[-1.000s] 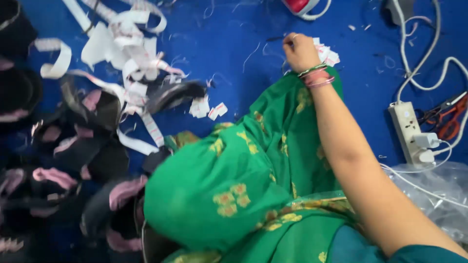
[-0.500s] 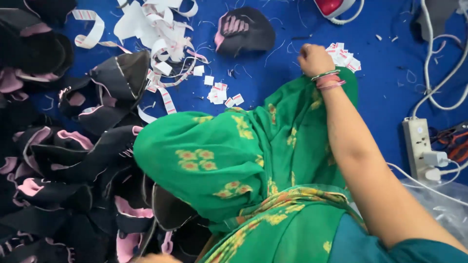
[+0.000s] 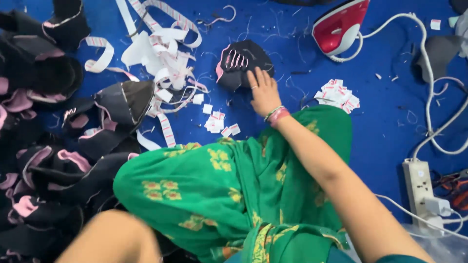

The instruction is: Applying heat-seal labels to shoe upper components using an electric iron.

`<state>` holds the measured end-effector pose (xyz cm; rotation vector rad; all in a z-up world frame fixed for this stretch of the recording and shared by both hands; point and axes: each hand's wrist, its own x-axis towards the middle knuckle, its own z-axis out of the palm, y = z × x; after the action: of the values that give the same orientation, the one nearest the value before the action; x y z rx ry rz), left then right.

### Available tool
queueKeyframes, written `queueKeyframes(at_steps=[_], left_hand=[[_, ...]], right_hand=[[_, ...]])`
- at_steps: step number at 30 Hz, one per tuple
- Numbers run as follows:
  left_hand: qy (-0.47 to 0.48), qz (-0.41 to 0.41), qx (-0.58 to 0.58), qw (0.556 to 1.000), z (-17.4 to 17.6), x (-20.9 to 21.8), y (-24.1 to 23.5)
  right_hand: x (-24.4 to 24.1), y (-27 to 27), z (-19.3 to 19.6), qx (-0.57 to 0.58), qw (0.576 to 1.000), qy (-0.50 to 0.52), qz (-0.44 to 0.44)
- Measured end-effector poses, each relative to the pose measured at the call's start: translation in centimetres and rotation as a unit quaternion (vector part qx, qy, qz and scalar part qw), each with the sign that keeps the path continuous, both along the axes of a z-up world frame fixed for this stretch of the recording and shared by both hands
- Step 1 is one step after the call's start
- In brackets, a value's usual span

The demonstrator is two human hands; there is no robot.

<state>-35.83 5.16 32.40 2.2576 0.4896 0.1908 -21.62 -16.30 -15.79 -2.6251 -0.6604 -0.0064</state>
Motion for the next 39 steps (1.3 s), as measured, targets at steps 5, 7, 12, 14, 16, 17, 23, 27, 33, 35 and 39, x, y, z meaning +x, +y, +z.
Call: queueKeyframes(at_steps=[5, 7, 12, 14, 16, 17, 23, 27, 33, 35, 39], left_hand=[[-0.05, 0.012, 0.002, 0.999, -13.1, 6.4, -5.4], [-0.126, -0.138, 0.054, 0.981, -21.6, 9.1, -4.6], [-0.131, -0.294, 0.095, 0.942, -38.6, 12.0, -7.5], [-0.012, -0.156, 0.15, 0.976, -44.3, 14.2, -7.1], [0.052, -0.18, 0.157, 0.97, -43.4, 16.9, -6.8], [0.108, -0.203, 0.163, 0.96, -43.0, 18.1, -6.8], [-0.08, -0.118, -0.077, 0.987, -50.9, 26.3, -2.4], [-0.014, -0.094, -0.04, 0.995, -48.2, 28.0, -4.0], [-0.063, -0.139, -0.002, 0.988, -49.9, 25.2, -3.9], [-0.196, -0.169, 0.041, 0.965, -47.1, 24.2, -3.9], [-0.151, -0.123, 0.105, 0.975, -45.8, 20.0, -6.1]], right_hand=[[6.9, -2.3, -10.3, 0.269, 0.959, 0.014, -0.091], [7.8, -4.9, -6.3, 0.336, 0.937, 0.019, -0.09], [5.7, -6.2, -7.5, 0.62, 0.61, 0.468, -0.157], [5.5, -5.9, -9.7, 0.527, 0.683, 0.493, -0.117], [6.1, -5.7, -13.8, 0.5, 0.711, 0.474, -0.138], [6.1, -5.8, -15.9, 0.471, 0.742, 0.45, -0.156], [5.3, -6.0, -12.4, 0.113, 0.957, 0.199, -0.181], [5.4, -4.9, -11.4, 0.08, 0.959, 0.21, -0.173], [3.7, -4.6, 0.8, -0.027, 0.92, 0.301, -0.251], [2.7, -4.6, 2.5, -0.001, 0.962, 0.158, -0.223], [1.9, -4.4, 0.5, 0.037, 0.991, 0.049, -0.121]])
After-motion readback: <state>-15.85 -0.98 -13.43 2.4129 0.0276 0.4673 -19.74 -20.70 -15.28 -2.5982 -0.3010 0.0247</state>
